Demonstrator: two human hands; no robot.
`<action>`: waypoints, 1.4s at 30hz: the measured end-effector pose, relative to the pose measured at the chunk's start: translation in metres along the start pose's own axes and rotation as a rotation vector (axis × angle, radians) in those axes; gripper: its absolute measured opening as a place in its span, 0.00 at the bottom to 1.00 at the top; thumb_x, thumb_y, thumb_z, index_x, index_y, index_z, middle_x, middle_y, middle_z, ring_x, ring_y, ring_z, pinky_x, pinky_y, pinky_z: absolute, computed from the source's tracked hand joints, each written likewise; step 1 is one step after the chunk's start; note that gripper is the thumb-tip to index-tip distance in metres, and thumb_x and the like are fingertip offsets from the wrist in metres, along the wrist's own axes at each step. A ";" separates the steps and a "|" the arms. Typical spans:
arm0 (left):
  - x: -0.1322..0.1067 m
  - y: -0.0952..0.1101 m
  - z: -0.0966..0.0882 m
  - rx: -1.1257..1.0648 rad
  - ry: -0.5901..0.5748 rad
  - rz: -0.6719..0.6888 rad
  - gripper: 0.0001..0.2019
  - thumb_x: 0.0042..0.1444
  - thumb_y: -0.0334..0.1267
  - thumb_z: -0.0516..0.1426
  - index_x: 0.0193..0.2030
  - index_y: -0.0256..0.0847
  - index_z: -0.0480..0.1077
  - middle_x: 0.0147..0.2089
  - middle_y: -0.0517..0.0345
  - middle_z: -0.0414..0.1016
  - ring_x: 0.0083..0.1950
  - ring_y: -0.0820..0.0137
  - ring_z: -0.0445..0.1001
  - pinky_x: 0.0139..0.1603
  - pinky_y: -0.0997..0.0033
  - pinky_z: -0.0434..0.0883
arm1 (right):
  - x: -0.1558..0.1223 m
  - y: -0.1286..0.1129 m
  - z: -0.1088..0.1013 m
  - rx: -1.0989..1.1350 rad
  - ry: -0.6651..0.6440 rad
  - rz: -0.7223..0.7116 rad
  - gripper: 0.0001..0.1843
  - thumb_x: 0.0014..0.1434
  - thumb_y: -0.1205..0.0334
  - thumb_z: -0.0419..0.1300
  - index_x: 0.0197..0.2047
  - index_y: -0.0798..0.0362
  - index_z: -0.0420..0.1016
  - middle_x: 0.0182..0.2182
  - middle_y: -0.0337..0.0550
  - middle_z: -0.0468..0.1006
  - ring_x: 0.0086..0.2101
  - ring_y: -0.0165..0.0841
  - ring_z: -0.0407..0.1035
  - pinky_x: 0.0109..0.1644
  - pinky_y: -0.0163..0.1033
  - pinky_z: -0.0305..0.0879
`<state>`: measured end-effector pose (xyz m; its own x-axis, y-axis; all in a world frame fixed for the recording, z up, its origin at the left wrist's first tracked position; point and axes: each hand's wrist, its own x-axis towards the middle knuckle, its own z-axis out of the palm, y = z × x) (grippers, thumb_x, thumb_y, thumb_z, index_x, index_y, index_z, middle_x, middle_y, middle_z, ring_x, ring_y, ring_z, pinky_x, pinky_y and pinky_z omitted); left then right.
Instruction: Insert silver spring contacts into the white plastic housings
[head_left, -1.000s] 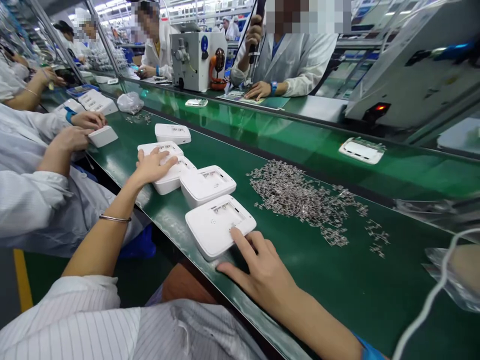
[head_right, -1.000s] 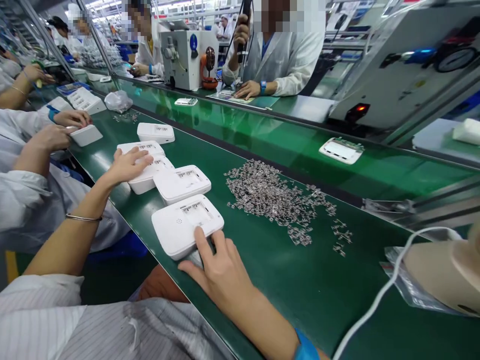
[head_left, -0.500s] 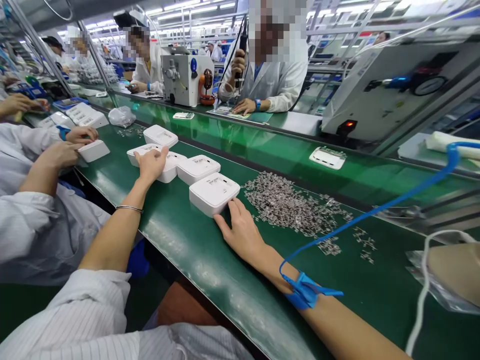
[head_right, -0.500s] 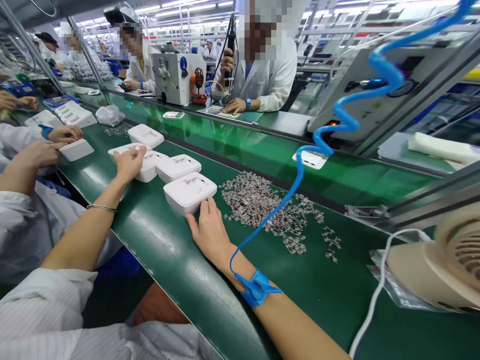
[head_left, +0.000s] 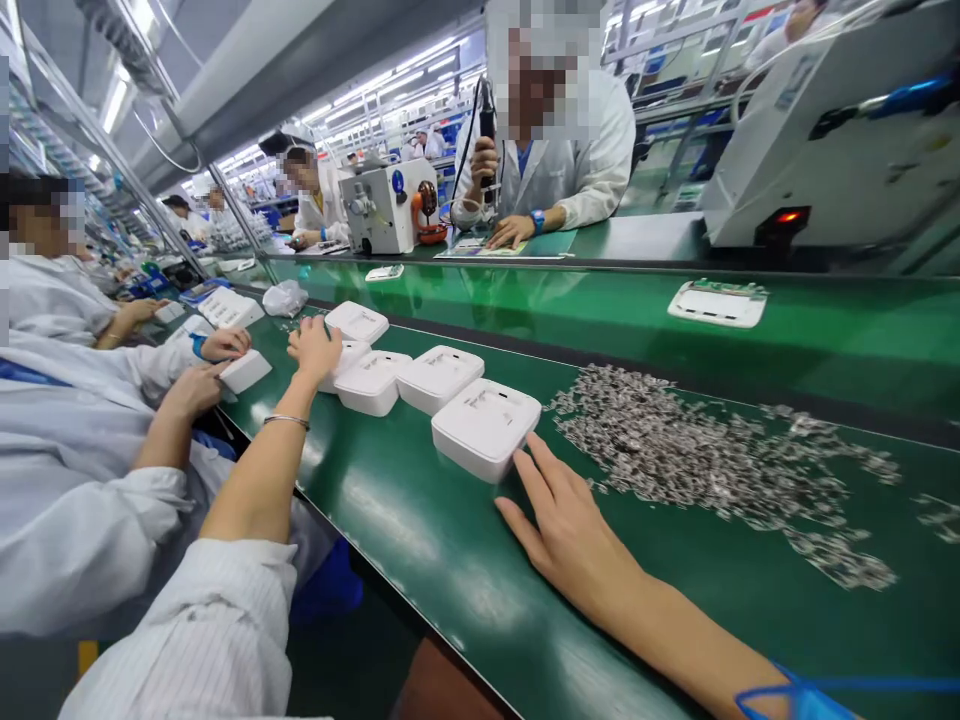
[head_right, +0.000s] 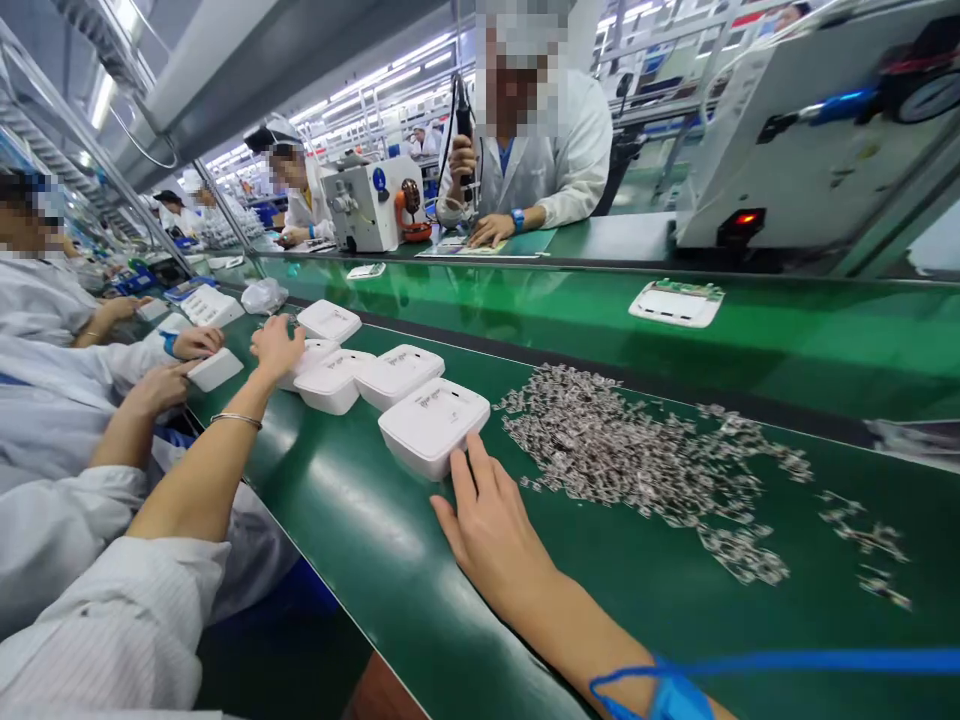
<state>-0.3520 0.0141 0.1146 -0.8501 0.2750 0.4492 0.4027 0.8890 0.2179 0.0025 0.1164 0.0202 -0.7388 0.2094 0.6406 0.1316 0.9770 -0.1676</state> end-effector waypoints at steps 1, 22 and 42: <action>0.010 0.002 0.001 0.037 -0.055 0.045 0.22 0.58 0.45 0.53 0.58 0.42 0.59 0.62 0.49 0.55 0.61 0.56 0.57 0.59 0.44 0.57 | 0.001 -0.001 -0.001 -0.023 0.006 -0.012 0.26 0.65 0.57 0.43 0.62 0.63 0.50 0.55 0.66 0.61 0.49 0.49 0.65 0.45 0.52 0.68; 0.077 -0.013 0.022 0.447 -0.348 0.254 0.20 0.57 0.43 0.55 0.55 0.39 0.62 0.61 0.48 0.58 0.60 0.57 0.59 0.58 0.45 0.58 | 0.004 0.001 -0.004 -0.161 -0.012 -0.051 0.30 0.66 0.54 0.38 0.65 0.63 0.45 0.50 0.61 0.70 0.43 0.45 0.70 0.38 0.45 0.72; -0.027 -0.064 0.020 0.130 -0.155 -0.233 0.20 0.59 0.45 0.53 0.56 0.40 0.60 0.56 0.48 0.62 0.53 0.62 0.66 0.50 0.53 0.68 | 0.005 -0.002 -0.001 -0.105 -0.011 0.007 0.30 0.65 0.54 0.40 0.65 0.64 0.43 0.49 0.62 0.70 0.46 0.46 0.67 0.41 0.46 0.68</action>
<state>-0.3620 -0.0428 0.0715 -0.9601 0.1023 0.2602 0.1527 0.9714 0.1819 -0.0004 0.1157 0.0245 -0.7447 0.2166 0.6313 0.2051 0.9744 -0.0924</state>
